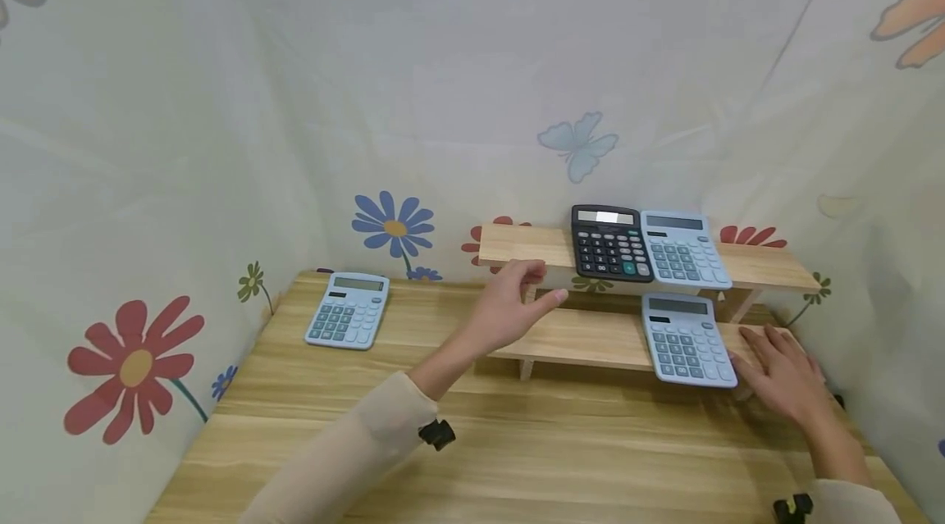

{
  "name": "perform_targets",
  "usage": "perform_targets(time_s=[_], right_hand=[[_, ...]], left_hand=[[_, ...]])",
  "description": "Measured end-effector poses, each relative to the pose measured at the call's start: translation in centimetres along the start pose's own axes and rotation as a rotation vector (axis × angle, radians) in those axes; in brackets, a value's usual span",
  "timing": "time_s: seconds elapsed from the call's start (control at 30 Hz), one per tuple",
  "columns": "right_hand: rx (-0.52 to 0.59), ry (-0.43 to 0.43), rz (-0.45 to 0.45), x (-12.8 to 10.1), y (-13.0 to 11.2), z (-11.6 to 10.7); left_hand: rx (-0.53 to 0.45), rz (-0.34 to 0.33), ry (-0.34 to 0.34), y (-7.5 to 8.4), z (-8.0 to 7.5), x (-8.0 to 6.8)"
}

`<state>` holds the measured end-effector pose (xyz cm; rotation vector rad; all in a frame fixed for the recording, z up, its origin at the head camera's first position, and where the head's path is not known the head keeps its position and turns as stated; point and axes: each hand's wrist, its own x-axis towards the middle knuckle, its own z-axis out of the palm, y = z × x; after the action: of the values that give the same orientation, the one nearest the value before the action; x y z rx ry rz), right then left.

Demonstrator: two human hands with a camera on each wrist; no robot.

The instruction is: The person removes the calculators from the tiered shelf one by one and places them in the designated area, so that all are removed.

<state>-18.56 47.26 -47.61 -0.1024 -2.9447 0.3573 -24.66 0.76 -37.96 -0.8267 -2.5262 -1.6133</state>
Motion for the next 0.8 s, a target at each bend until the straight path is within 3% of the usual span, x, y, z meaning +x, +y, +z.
perform_targets(time_s=[0.2, 0.37, 0.6, 0.8], right_hand=[[-0.003, -0.01, 0.0, 0.1, 0.1, 0.0], [-0.01, -0.004, 0.001, 0.1, 0.2, 0.0], [-0.004, 0.011, -0.001, 0.1, 0.1, 0.1], [-0.002, 0.031, -0.017, -0.1, 0.1, 0.2]], left_hand=[[-0.07, -0.107, -0.073, -1.2, 2.0, 1.4], [-0.151, -0.195, -0.061, -2.2, 3.4, 2.8], [-0.424, -0.284, -0.011, -3.3, 4.5, 4.7], [-0.592, -0.321, 0.005, -3.8, 5.0, 5.4]])
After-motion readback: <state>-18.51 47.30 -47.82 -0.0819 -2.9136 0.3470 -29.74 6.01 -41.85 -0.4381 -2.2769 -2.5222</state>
